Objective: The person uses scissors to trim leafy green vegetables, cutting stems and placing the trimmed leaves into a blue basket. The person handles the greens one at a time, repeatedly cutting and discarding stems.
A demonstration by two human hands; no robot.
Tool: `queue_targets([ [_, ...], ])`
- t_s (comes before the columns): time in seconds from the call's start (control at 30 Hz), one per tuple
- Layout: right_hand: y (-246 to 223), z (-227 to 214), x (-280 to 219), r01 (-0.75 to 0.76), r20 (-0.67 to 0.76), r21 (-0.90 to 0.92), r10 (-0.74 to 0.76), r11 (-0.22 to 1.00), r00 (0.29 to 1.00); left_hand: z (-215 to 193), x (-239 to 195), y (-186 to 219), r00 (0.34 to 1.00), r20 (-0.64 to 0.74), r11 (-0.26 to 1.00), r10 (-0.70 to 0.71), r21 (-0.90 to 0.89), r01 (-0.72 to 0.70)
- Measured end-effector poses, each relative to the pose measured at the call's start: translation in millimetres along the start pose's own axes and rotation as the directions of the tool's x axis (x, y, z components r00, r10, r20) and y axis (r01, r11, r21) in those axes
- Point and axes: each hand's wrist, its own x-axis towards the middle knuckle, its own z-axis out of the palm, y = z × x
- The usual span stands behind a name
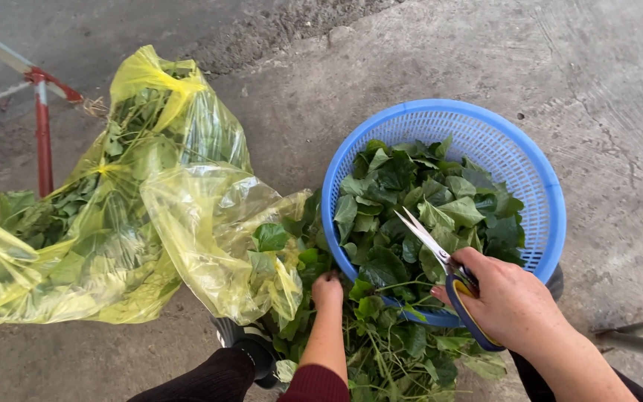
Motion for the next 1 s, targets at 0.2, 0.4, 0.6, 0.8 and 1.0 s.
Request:
queue_targets([
  [0.2, -1.8, -0.1, -6.2, 0.025, -0.017, 0.001, -0.025, 1.000, 1.000, -24.2, -53.1, -0.4, 0.759, -0.460, 0.874, 0.461, 0.085, -0.479],
  [0.4, 3.9, -1.6, -25.0, 0.096, -0.105, 0.108, -0.084, 0.990, 0.991, -49.1, -136.2, 44.0, 0.552, -0.383, 0.639, 0.741, 0.147, -0.755],
  [0.6, 26.0, 3.5, -29.5, 0.252, -0.249, 0.354, -0.169, 0.901, 0.954, -88.3, -158.8, 76.0, 0.715, -0.160, 0.711, 0.680, 0.379, -0.592],
  [0.8, 22.4, -1.3, -45.0, 0.294, -0.278, 0.438, -0.183, 0.850, 0.943, -135.6, -203.5, 127.3, 0.820, 0.034, 0.806, 0.571, 0.163, -0.569],
  [1.0, 23.6, 18.7, -26.3, 0.369, -0.323, 0.889, -0.198, 0.273, 0.925, -111.5, -250.2, 143.6, 0.770, 0.030, 0.759, 0.638, -0.197, -0.621],
])
